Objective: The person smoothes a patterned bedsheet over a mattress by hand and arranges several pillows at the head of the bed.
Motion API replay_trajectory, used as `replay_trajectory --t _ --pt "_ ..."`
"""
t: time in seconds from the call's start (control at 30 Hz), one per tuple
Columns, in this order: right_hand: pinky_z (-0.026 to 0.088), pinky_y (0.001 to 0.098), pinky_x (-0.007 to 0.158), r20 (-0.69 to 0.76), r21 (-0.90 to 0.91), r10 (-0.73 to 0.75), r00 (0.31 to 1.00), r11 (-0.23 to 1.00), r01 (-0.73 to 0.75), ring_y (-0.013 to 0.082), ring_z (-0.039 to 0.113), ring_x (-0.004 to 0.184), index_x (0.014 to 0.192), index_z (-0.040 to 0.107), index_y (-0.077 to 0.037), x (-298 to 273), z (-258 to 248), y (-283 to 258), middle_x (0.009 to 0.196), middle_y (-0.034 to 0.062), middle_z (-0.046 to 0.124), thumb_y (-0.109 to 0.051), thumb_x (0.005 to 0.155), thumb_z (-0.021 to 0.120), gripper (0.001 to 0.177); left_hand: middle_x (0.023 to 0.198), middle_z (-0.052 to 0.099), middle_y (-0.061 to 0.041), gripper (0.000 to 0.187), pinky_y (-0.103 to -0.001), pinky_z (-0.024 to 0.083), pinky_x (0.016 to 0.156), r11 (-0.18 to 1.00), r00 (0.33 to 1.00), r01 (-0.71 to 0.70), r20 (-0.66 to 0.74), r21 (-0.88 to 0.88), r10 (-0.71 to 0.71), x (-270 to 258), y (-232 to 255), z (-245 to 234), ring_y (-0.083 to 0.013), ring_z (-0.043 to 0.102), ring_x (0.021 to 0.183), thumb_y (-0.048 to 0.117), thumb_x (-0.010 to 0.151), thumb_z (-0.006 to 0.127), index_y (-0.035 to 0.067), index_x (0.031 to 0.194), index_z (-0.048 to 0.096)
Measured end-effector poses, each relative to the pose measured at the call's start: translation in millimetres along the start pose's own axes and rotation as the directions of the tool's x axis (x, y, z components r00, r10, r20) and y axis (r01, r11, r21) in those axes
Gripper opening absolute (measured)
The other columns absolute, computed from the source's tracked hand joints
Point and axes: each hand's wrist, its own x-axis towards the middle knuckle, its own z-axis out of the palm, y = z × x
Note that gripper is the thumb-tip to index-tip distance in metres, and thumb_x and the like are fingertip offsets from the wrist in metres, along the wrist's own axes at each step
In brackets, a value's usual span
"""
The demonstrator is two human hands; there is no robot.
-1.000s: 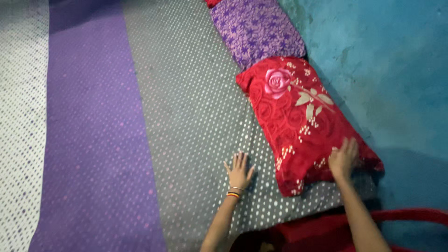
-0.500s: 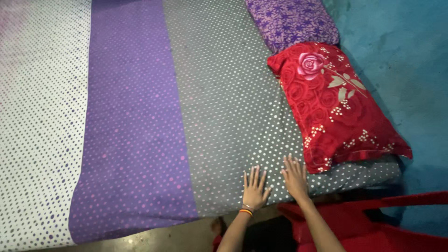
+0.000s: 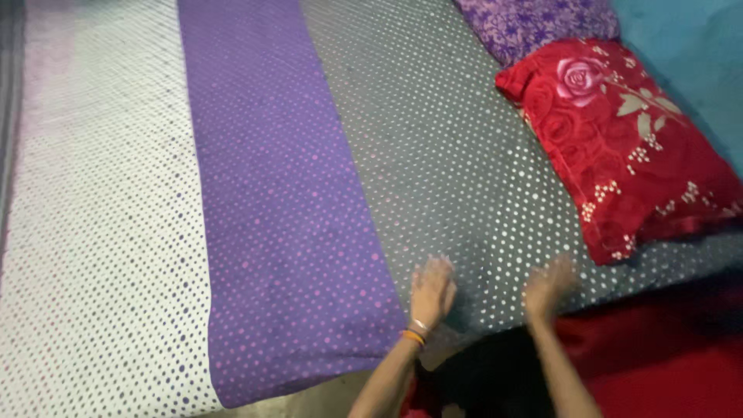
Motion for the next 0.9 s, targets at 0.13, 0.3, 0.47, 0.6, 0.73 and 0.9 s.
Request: replay_trajectory --t 0.13,0.3,0.47,0.6,0.73,0.9 --pt "0.02 0.0528 0.126 0.235 0.359 -0.322 0.917 0.905 0.226 0.0383 0.026 0.155 0.154 0.04 0.0 -39.6 85.7 -95.5 0.164 0.0223 0.034 -0.031 0.104 0.053 0.061 0.167 0.031 -0.009 0.07 -0.06 0.01 0.124 0.975 0.975 0.217 0.04 0.04 -0.219 25.7 -67.1 6.7 -0.0302 0.023 0.156 0.042 0.099 0.057 0.01 0.159 0.037" --pt "0.021 0.0556 0.121 0.377 0.172 -0.48 0.792 0.877 0.45 0.0339 0.028 0.153 0.158 0.038 -0.011 -62.1 84.2 -88.5 0.165 0.0138 0.033 -0.045 0.101 0.05 0.067 0.168 0.023 -0.015 0.076 -0.064 0.005 0.122 0.978 0.971 0.156 0.161 0.137 -0.177 -6.6 -55.7 14.6 -0.0347 0.015 0.156 0.051 0.098 0.05 0.006 0.157 0.034" --pt "0.024 0.057 0.121 0.364 -0.119 -0.173 0.915 0.966 0.23 0.0317 0.033 0.152 0.157 0.04 -0.012 -44.3 30.6 6.9 0.165 0.0102 0.036 -0.041 0.103 0.047 0.063 0.169 0.018 -0.02 0.09 -0.065 0.003 0.122 0.995 0.954 0.048 0.29 0.089 -0.072 -30.2 8.6 28.0 -0.0364 0.012 0.157 0.055 0.094 0.053 -0.004 0.157 0.028" --pt "0.023 0.0589 0.125 0.191 -0.217 0.036 0.981 0.976 0.006 0.0357 0.03 0.155 0.162 0.036 -0.007 -45.4 -1.6 65.2 0.169 0.0151 0.031 -0.041 0.108 0.041 0.064 0.171 0.018 -0.022 0.095 -0.067 0.001 0.122 0.976 0.885 -0.135 0.421 -0.171 0.196 -60.8 80.1 49.6 -0.0376 0.011 0.159 0.056 0.095 0.056 -0.006 0.16 0.026" --pt "0.011 0.0694 0.116 0.082 -0.249 0.356 0.931 0.912 -0.326 0.0442 0.018 0.154 0.159 0.03 0.004 -42.5 -37.9 110.4 0.167 0.0255 0.021 -0.043 0.109 0.044 0.07 0.175 0.025 -0.01 0.079 -0.067 0.004 0.127 0.863 0.847 -0.375 0.253 -0.337 0.467 -76.8 127.3 48.1 -0.0288 0.018 0.164 0.054 0.102 0.056 0.011 0.164 0.034" --pt "0.016 0.0651 0.126 -0.087 -0.032 0.177 0.98 0.983 -0.181 0.0503 0.022 0.156 0.155 0.038 0.005 -29.2 -17.9 92.9 0.165 0.0303 0.031 -0.033 0.108 0.052 0.062 0.165 0.037 -0.006 0.067 -0.07 0.008 0.123 0.973 0.956 -0.101 0.252 -0.208 0.153 -4.5 76.8 48.8 -0.0303 0.029 0.156 0.037 0.095 0.063 0.016 0.156 0.044"
